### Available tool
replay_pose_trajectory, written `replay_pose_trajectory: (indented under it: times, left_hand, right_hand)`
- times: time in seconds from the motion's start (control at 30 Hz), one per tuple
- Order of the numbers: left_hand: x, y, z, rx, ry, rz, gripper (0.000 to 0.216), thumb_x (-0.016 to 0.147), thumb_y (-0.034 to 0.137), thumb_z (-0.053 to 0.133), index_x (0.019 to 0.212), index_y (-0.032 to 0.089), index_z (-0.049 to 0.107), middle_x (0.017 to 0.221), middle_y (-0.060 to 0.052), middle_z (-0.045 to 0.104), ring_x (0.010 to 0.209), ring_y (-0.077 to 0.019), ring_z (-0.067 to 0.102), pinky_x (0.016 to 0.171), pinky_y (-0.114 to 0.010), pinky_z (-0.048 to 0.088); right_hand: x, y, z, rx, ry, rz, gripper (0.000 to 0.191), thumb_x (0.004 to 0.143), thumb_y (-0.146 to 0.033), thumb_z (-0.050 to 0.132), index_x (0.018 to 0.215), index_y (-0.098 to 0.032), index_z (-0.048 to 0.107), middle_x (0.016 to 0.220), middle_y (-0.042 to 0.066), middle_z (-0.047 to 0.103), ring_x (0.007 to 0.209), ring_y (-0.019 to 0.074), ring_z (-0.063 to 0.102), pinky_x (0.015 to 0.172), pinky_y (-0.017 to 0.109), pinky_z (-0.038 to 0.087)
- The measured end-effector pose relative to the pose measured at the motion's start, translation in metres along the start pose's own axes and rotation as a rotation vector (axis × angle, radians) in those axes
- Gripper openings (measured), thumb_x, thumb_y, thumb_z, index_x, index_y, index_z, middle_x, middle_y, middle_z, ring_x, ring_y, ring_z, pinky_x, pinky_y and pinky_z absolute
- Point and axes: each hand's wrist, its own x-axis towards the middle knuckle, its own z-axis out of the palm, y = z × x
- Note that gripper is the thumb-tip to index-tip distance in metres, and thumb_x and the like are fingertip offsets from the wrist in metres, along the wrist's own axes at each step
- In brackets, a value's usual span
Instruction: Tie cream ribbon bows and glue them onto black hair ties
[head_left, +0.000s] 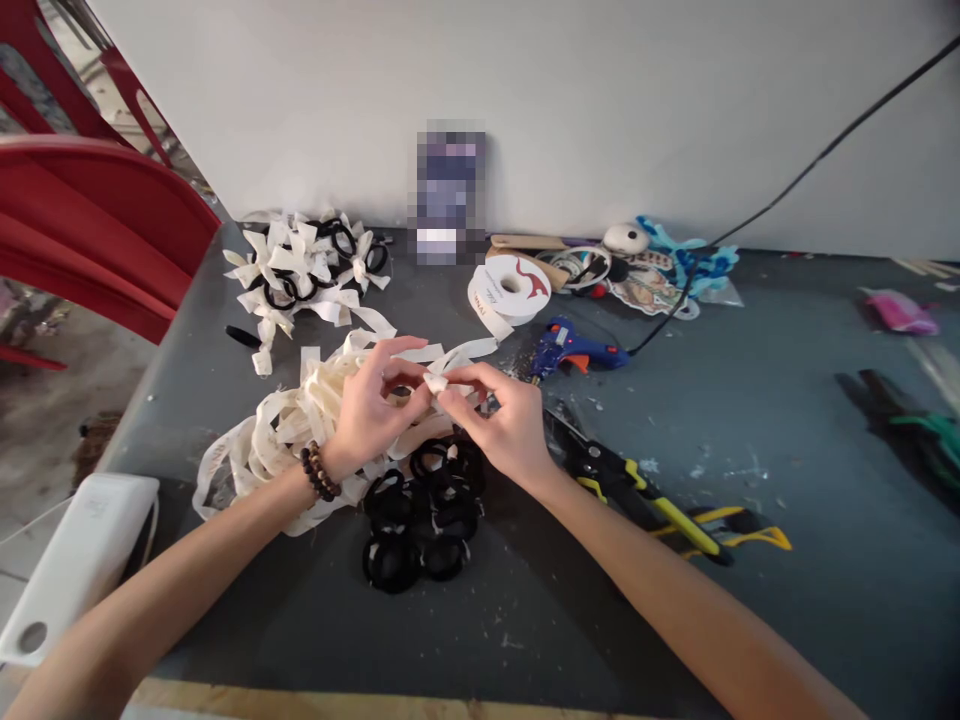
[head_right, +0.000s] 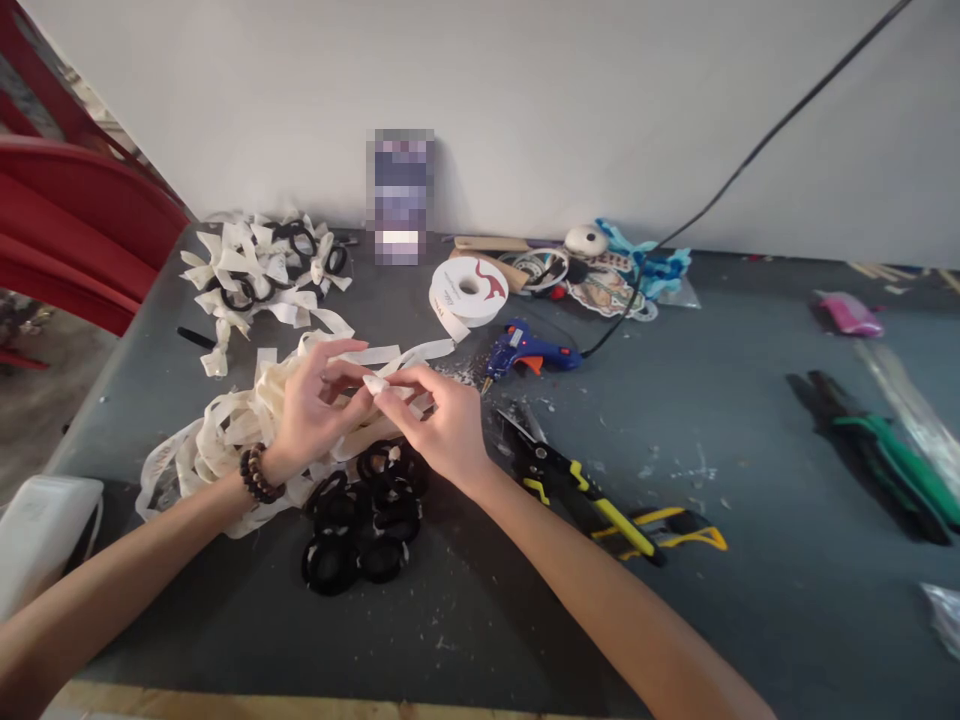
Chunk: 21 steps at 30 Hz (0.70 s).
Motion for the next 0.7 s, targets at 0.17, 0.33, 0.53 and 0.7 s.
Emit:
replay_pose_trajectory:
  times: [0.17,0.33,0.53,0.7]
  left_hand:
    - [-0.0004,-0.0022,0.0001,-0.017,0.029,0.016,0.046,0.086,0.022,0.077,0.128,0.020,0.059,0.089,-0.002,0.077,0.078,-0.0138,0.074,0.068,-0.024,0.060]
    - [-0.0006,-0.0050,0.0001,0.010,0.029,0.005,0.045,0.087,0.020,0.075,0.129,0.020,0.061,0.088,-0.002,0.079,0.075,-0.0131,0.073,0.068,-0.024,0.060]
    - [-0.0017,-0.0042,-0.0001,-0.002,0.021,0.032,0.039,0.089,0.021,0.074,0.126,0.020,0.062,0.088,-0.003,0.079,0.075,-0.0131,0.074,0.062,-0.022,0.056]
    - [-0.0016,-0.0046,-0.0003,-0.050,0.027,0.019,0.043,0.089,0.022,0.074,0.129,0.020,0.059,0.090,-0.003,0.078,0.075,-0.0137,0.074,0.060,-0.022,0.056]
  right_hand:
    - [-0.0002,0.0047,0.0013,-0.062,0.025,-0.025,0.014,0.089,-0.036,0.077,0.098,-0.026,0.079,0.089,-0.001,0.082,0.077,0.0174,0.072,0.072,0.028,0.052]
    - [0.0001,0.0048,0.0018,-0.055,0.024,-0.012,0.013,0.092,-0.037,0.074,0.090,-0.024,0.078,0.082,-0.001,0.080,0.070,0.0159,0.069,0.068,0.027,0.051]
    - [0.0012,0.0063,0.0003,-0.090,0.047,-0.067,0.009,0.093,-0.031,0.071,0.089,-0.025,0.076,0.085,0.000,0.079,0.078,0.0190,0.071,0.075,0.031,0.051]
    - [0.0026,0.0076,0.0009,-0.119,0.030,-0.099,0.011,0.095,-0.029,0.065,0.091,-0.024,0.073,0.086,0.002,0.078,0.081,0.0209,0.071,0.078,0.034,0.051]
